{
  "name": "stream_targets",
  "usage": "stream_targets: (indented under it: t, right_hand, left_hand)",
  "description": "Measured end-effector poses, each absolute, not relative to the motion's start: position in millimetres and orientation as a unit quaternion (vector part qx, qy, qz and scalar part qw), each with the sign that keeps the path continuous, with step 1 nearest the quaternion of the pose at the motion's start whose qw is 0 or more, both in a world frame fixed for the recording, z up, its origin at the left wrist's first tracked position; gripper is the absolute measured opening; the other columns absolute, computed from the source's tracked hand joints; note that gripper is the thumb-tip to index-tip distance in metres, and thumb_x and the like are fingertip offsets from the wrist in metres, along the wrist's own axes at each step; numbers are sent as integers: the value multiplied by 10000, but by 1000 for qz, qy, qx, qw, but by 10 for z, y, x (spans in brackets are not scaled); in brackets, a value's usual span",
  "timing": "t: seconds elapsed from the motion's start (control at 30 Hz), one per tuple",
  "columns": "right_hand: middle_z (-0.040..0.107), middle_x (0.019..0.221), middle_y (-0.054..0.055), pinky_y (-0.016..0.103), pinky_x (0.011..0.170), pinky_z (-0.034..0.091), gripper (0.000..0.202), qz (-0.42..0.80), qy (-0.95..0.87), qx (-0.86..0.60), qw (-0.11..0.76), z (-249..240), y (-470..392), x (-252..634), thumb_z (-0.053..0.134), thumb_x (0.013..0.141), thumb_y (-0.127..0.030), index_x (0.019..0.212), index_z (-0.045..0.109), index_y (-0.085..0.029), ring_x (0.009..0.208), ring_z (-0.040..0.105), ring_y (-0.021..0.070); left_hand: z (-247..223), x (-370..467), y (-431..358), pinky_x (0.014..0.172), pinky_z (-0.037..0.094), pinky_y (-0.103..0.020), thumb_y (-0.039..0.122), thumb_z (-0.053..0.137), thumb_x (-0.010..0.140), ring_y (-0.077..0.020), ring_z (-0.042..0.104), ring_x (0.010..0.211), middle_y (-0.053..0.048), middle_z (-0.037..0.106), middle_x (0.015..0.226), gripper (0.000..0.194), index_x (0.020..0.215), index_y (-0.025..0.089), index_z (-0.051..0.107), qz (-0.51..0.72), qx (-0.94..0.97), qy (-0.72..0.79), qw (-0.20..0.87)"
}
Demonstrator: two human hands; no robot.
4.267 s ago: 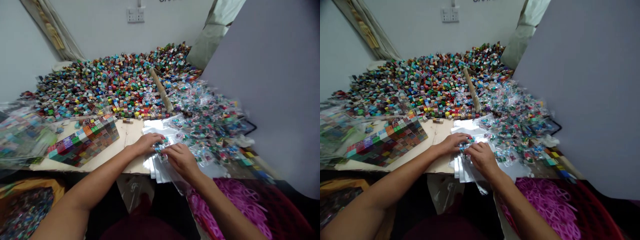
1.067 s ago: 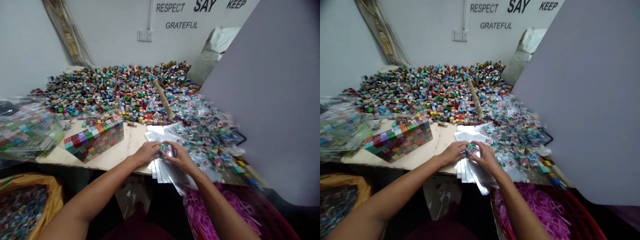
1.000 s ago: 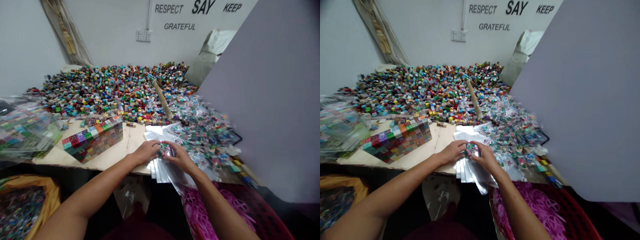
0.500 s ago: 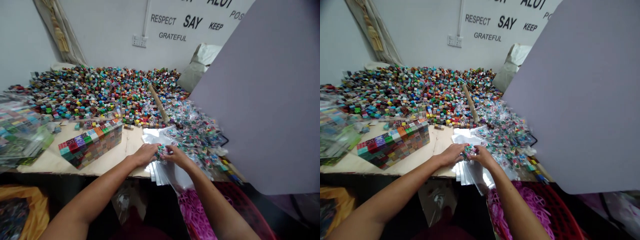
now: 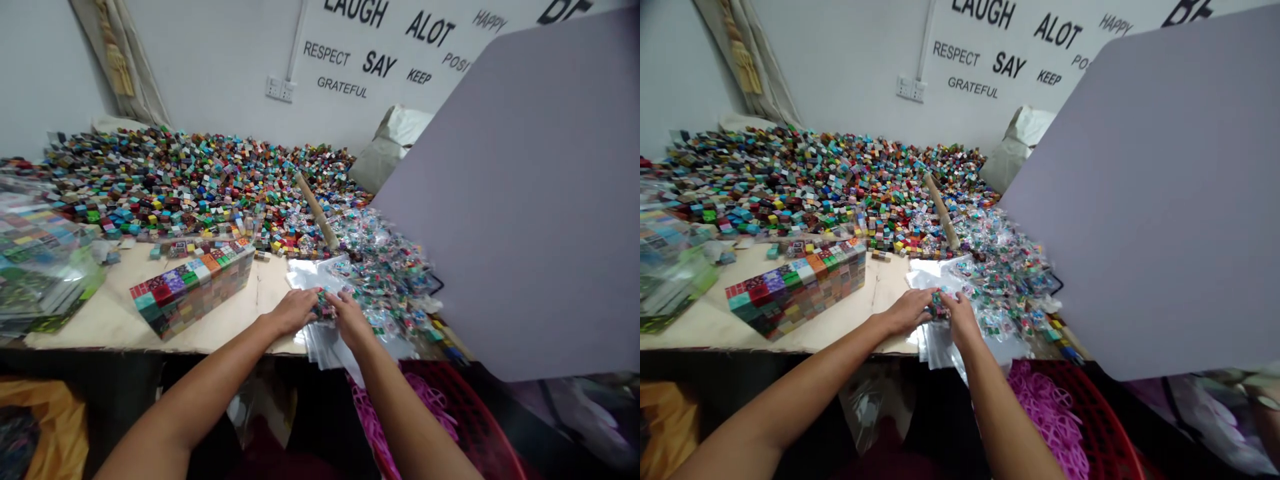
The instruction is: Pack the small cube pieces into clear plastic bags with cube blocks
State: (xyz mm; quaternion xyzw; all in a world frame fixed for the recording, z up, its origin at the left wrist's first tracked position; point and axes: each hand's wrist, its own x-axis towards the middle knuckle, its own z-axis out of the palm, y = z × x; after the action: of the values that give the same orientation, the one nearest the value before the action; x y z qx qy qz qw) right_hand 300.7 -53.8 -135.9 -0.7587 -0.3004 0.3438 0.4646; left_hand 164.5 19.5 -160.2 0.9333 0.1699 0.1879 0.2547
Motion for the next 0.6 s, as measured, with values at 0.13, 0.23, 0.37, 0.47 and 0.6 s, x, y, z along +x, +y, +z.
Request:
stream_targets:
  t: [0.13, 0.23, 0.37, 0.47, 0.6]
  right_hand:
    - [651, 927, 86, 308, 710, 489, 505, 300, -337, -775, 443, -1368, -445, 2911, 506, 729, -554, 1021, 560, -145, 836, 626, 223]
    - [633, 947, 106, 330, 738, 458, 487, 218, -346, -820, 401, -1366, -376, 2859, 506, 747, -554, 1015, 539, -149, 900, 596, 254]
    - [623, 963, 128, 358, 785, 411, 397, 139, -359, -862, 330, -1347, -296, 2759, 451, 806, -484, 1019, 529, -159, 947, 576, 278]
    - [620, 807, 87, 353, 722, 405, 303, 128, -385, -865, 296, -1268, -294, 2708, 443, 789, -449, 915, 532, -188, 831, 588, 271]
    - [541, 619, 51, 372, 610, 391, 230, 123, -436, -844, 289, -1032, -236, 2923, 450, 707, -463, 717, 466, -233, 648, 547, 268]
  left_hand:
    - [-1645, 1636, 184, 1054, 368, -424, 198, 605, 822, -266, 436, 1296, -161, 434, 1423, 296, 1102, 140, 528, 206, 933, 168, 244]
    - [-1658, 1624, 176, 1053, 373, -419, 189, 587, 828, -268, 458, 1270, -163, 470, 1387, 361, 1173, 123, 507, 222, 931, 164, 239]
    - [-1642, 1621, 167, 1017, 414, -424, 183, 551, 841, -280, 511, 1209, -181, 505, 1339, 374, 1203, 98, 507, 238, 928, 169, 230]
    - [-1566, 1567, 108, 967, 463, -398, 218, 599, 816, -269, 557, 1156, -168, 537, 1309, 372, 1169, 119, 542, 241, 931, 182, 206]
    - [-1253, 1250, -43, 880, 509, -347, 444, 649, 786, -253, 598, 1100, -155, 571, 1284, 464, 1114, 123, 580, 271, 933, 199, 127]
